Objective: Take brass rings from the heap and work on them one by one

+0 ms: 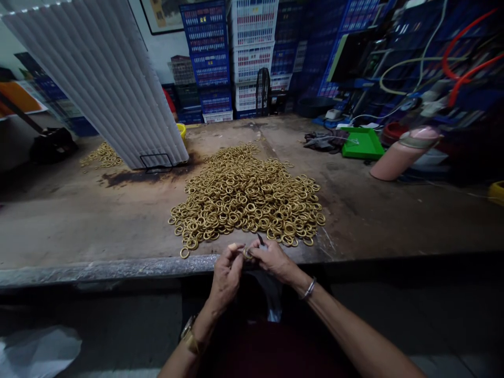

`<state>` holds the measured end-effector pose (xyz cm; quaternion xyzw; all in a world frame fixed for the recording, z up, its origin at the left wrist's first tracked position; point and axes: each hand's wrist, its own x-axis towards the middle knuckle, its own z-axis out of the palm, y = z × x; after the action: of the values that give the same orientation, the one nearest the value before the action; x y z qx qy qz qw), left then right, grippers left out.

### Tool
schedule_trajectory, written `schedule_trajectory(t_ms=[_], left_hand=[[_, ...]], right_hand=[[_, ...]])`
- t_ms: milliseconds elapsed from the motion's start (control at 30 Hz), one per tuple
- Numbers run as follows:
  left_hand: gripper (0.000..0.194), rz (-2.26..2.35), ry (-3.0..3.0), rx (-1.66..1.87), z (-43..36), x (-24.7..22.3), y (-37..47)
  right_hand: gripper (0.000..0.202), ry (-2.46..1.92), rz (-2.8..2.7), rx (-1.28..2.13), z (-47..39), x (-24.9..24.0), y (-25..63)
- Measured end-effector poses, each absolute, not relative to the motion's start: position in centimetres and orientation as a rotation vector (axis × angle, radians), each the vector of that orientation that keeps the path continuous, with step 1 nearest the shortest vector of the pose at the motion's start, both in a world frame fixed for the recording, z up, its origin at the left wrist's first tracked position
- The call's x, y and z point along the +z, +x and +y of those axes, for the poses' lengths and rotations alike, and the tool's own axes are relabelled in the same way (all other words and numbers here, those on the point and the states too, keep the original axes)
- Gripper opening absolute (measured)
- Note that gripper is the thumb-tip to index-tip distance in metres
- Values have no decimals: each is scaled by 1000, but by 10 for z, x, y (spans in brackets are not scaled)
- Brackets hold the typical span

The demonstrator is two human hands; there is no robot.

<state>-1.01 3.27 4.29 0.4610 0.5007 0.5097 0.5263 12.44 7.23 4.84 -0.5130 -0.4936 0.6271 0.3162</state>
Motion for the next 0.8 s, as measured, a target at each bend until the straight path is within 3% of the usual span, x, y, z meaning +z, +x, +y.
schedule_trajectory(t_ms=[133, 300, 633, 800], left_hand=[[23, 1156, 1502, 1209, 33, 38, -16], [17, 1169, 1590, 1154, 34, 42, -18], [24, 1201, 1196, 1057, 32, 53, -8], [34, 1044, 960, 950, 29, 49, -8]], right_hand=[[14, -1321, -1214, 1791, 70, 59, 127], [18, -1284, -1160, 1855, 69, 57, 128], [17, -1394, -1428, 1505, 72, 49, 122], [16, -1359, -1406, 1584, 71, 53, 121]])
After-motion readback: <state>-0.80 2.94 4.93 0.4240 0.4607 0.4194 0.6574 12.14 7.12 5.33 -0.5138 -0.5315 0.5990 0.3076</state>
